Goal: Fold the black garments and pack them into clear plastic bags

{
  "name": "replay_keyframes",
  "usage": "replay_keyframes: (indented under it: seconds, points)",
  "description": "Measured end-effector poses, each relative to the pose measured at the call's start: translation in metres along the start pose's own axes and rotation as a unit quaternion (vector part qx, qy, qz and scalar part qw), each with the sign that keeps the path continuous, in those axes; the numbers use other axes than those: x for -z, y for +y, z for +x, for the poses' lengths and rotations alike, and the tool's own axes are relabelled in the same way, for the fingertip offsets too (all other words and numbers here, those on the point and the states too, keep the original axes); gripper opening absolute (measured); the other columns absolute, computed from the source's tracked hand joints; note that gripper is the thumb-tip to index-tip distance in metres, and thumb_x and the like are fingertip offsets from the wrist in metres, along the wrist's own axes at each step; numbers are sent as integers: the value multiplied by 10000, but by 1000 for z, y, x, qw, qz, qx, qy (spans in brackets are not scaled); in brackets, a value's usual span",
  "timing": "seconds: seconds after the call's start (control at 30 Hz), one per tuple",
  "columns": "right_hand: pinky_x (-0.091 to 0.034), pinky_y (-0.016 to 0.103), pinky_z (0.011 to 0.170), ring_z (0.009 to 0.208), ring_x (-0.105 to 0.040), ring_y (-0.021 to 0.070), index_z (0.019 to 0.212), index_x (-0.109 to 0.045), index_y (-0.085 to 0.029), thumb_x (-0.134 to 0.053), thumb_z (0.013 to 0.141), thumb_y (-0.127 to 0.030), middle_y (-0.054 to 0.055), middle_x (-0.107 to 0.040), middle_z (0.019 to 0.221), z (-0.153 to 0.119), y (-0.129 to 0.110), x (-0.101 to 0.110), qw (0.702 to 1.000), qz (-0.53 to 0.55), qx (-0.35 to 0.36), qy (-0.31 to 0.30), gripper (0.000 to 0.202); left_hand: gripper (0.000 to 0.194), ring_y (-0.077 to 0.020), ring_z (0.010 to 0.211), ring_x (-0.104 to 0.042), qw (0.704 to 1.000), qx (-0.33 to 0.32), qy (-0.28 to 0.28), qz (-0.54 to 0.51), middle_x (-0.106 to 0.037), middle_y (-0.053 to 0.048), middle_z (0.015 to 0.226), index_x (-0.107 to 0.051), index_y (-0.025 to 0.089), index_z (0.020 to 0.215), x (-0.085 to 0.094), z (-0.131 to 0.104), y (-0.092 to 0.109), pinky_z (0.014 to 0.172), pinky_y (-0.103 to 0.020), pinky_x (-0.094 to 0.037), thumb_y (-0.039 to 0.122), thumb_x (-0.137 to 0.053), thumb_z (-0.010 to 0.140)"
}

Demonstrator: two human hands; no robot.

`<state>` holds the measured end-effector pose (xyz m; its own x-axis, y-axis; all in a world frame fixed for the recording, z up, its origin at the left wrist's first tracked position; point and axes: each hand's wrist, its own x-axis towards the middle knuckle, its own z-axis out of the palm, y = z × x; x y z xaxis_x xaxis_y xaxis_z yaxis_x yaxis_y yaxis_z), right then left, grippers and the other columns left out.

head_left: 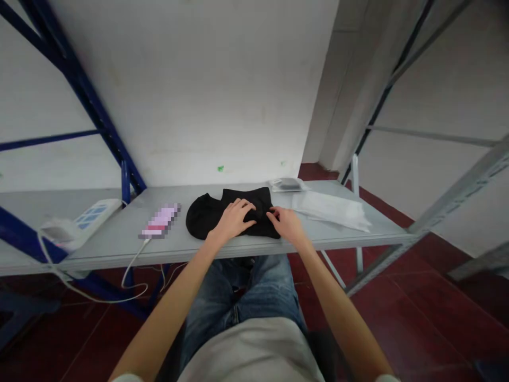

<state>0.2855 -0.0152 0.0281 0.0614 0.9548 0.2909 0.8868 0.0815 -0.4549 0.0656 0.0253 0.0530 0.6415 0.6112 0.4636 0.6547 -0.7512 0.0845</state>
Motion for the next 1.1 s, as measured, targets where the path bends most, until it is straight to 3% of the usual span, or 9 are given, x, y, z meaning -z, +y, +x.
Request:
replay_keyframes:
  seconds: [0.07, 0.17, 0.33, 0.43, 0.67, 0.8, 0.9, 1.0, 1.1]
  points:
    - [-506, 332, 917, 1051, -710, 257, 1284, -705, -214, -547, 1053, -424, 76, -795, 1083, 0, 3, 2, 1000, 5, 0, 8, 350, 218, -282, 1152, -618, 1000, 0, -7, -7, -689, -74, 1149, -667, 240, 1104, -3, 5, 0, 992, -424, -521, 279, -726, 899]
    - [-504, 333, 935, 1050, -715, 255, 1258, -717, -221, -552, 1050, -406, 71, -797, 1071, 1, 6, 6, 1000, 14, -1, 27, 323, 104, -266, 1076, -662, 996, 70, 46, -43, -711, -74, 1058, -659, 236, 1047, 0, 0, -3, 913, -389, -540, 258, -597, 966]
    - [-507, 338, 933, 1035, -711, 258, 1255, -716, -210, -549, 1050, -396, 63, -800, 1053, 2, 4, 6, 999, 28, 0, 37, 322, 253, -274, 986, -704, 930, 282, 216, -90, -716, -108, 1072, -573, 201, 1205, 13, -33, -13, 919, -429, -555, 316, -514, 988]
    - [-513, 341, 919, 1022, -711, 258, 1281, -702, -204, -538, 1055, -406, 71, -800, 1057, 2, -1, 4, 999, 33, 2, 36, 345, 407, -318, 1187, -633, 910, 318, 262, -39, -639, -157, 1269, -506, 198, 1320, 23, -57, -16, 1019, -480, -530, 323, -584, 940]
    - [-518, 327, 880, 1024, -712, 256, 1282, -694, -213, -537, 1052, -453, 64, -797, 1043, 1, -2, -1, 999, 25, 0, 40, 368, 366, -368, 1282, -535, 967, 234, 94, 36, -624, -123, 1304, -622, 249, 1201, 29, -56, -31, 1033, -509, -510, 347, -706, 859]
    - [-516, 323, 878, 1006, -720, 248, 1248, -704, -219, -554, 1048, -426, 57, -798, 1030, 1, 3, 3, 999, 29, -3, 42, 325, 187, -348, 1173, -611, 960, 264, 91, 18, -687, -123, 1166, -650, 231, 1056, 27, -44, -47, 978, -482, -528, 359, -593, 934]
    - [-515, 328, 888, 1017, -722, 252, 1248, -702, -221, -560, 1046, -415, 53, -799, 1031, 0, 5, 6, 998, 32, -6, 47, 314, 215, -328, 1066, -672, 924, 340, 173, -8, -714, -125, 1055, -615, 216, 1043, 30, -48, -57, 956, -471, -537, 372, -478, 989]
    - [-518, 329, 878, 1038, -722, 258, 1260, -695, -231, -553, 1048, -441, 56, -800, 1042, 1, 3, 5, 999, 33, -12, 42, 330, 306, -324, 991, -706, 853, 445, 265, -54, -717, -145, 1030, -563, 195, 1137, 36, -60, -67, 934, -478, -549, 439, -424, 1014]
    - [-526, 352, 882, 1054, -725, 284, 1264, -698, -221, -568, 1030, -516, 81, -802, 1045, 6, -4, 2, 999, 19, -23, 23, 399, 506, -345, 999, -718, 812, 498, 291, -91, -718, -156, 1039, -472, 166, 1317, 42, -69, -76, 957, -521, -547, 545, -491, 983]
